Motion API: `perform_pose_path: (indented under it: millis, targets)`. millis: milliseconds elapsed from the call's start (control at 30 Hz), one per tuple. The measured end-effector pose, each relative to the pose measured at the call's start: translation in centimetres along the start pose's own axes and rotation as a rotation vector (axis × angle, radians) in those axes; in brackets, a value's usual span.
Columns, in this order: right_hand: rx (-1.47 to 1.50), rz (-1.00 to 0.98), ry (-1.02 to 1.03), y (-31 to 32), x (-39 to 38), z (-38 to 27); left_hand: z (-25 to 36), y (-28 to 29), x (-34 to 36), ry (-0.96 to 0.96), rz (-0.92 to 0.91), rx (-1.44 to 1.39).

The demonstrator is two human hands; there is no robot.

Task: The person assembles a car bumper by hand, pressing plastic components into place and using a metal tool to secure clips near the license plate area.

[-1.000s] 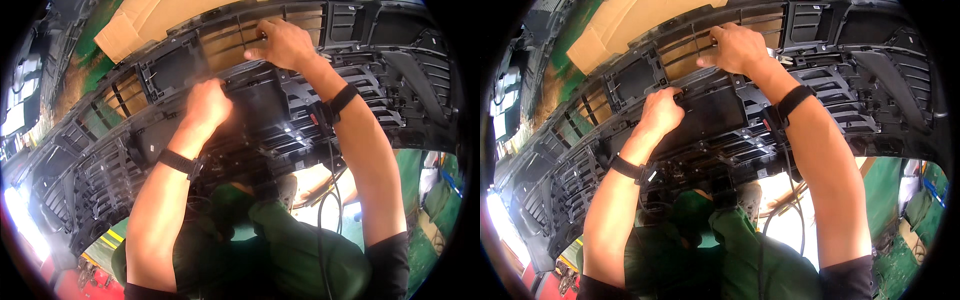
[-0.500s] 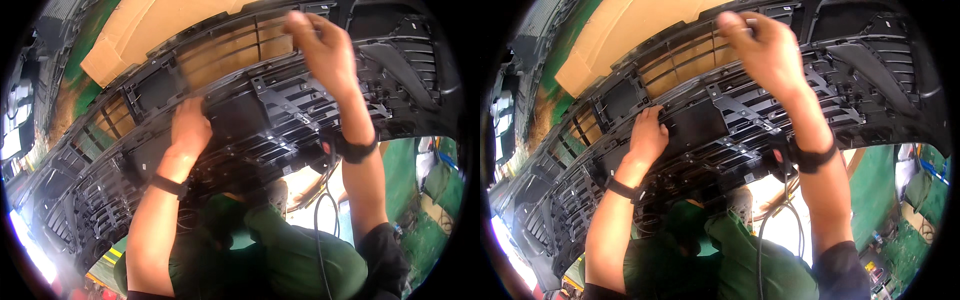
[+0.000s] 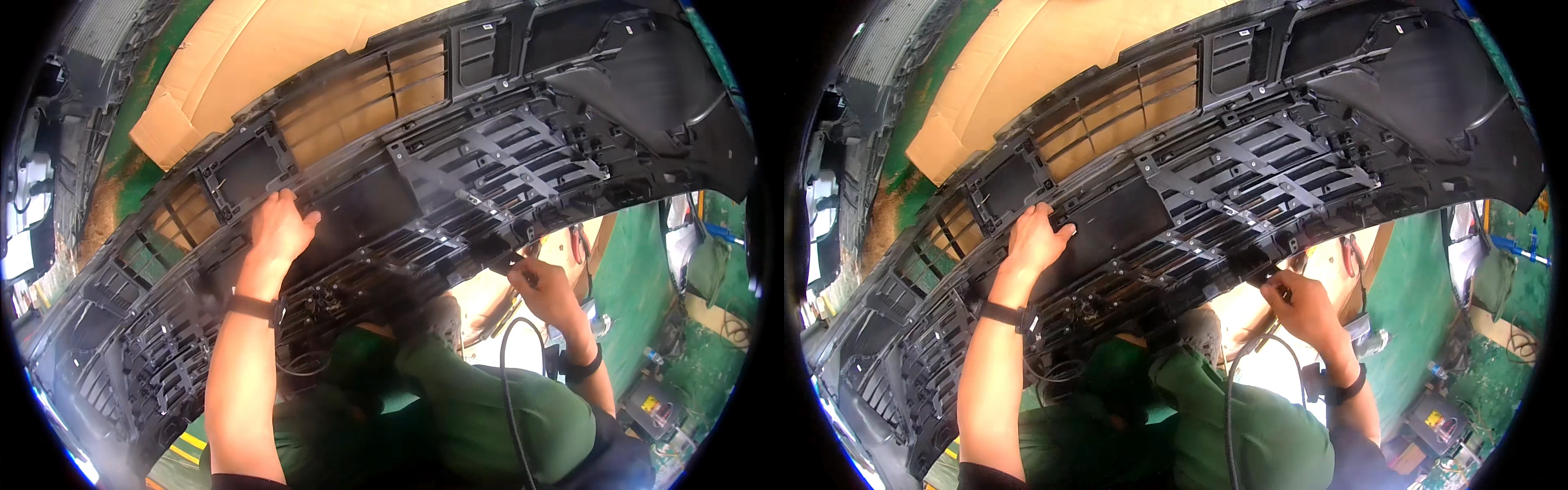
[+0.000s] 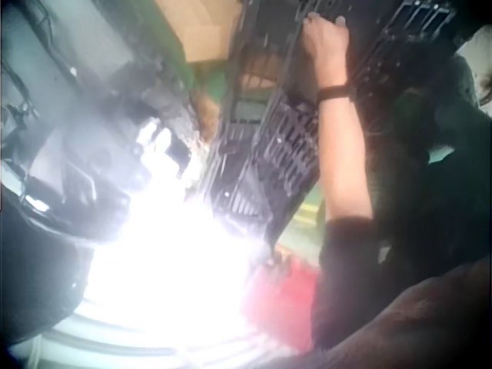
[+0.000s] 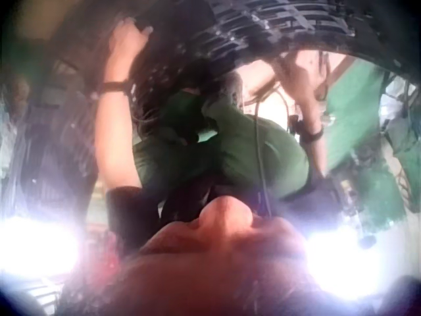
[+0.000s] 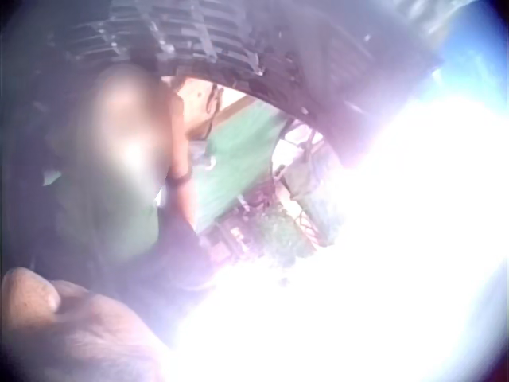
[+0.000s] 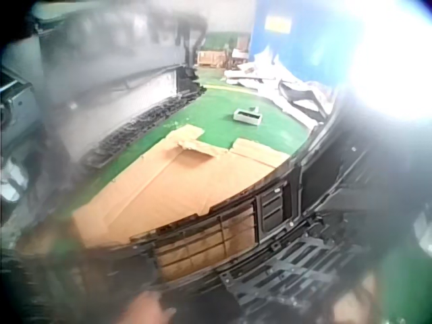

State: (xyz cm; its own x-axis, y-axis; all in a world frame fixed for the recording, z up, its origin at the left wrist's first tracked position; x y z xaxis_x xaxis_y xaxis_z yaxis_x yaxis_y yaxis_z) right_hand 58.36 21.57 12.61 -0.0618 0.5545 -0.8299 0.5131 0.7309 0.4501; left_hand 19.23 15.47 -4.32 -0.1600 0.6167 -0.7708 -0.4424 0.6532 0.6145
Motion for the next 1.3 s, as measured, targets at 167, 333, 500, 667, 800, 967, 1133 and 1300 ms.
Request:
perform_pose_path:
  millis: [167, 333, 500, 667, 800, 967, 1133, 1300]
  targets:
    - [-0.165, 0.055, -0.097, 0.1, -3.0, 6.7, 0.0, -0.7, 1.2, 0.019, -0.052, 0.019]
    - [-0.306, 0.061, -0.108, -1.9, -3.7, 13.4, 0.1, -0.9, 1.0, 0.046, -0.126, -0.001]
    - [-0.293, 0.151, -0.294, -3.1, -2.9, 16.5, -0.2, -1.1, 1.0, 0.018, -0.141, -0.050]
    - [-0.340, 0.352, -0.319, -2.6, -2.5, 15.6, -0.2, -0.6, 1.8, 0.047, -0.149, 0.007]
    - [-0.353, 0.512, -0.163, -1.7, -2.4, 14.7, -0.5, -1.3, 1.7, 0.002, -0.173, -0.022]
    - [-0.176, 0.530, -0.359, -1.2, -2.4, 17.9, -0.5, -1.2, 1.9, -0.022, -0.118, 0.008]
    - [0.141, 0.498, -0.191, -2.8, -0.3, 27.5, -0.4, -1.3, 3.5, -0.141, 0.043, 0.075]
    - [0.094, 0.471, -0.247, -2.7, 0.3, 22.5, 0.1, -0.6, 3.7, -0.208, 0.071, 0.103]
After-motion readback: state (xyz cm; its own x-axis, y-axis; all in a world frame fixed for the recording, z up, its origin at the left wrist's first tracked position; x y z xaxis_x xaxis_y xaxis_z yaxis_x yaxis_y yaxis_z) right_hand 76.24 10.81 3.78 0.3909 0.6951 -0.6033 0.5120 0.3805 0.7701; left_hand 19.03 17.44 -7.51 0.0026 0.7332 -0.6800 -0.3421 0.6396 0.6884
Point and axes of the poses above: each hand's wrist, its own x-axis towards the middle knuckle, its own y-axis out of the back of the hand, z = x × y, the point moved 9 cm from there along x, towards the middle knuckle, and after that the axes turned 9 degrees about x, right-handed, at the moved point
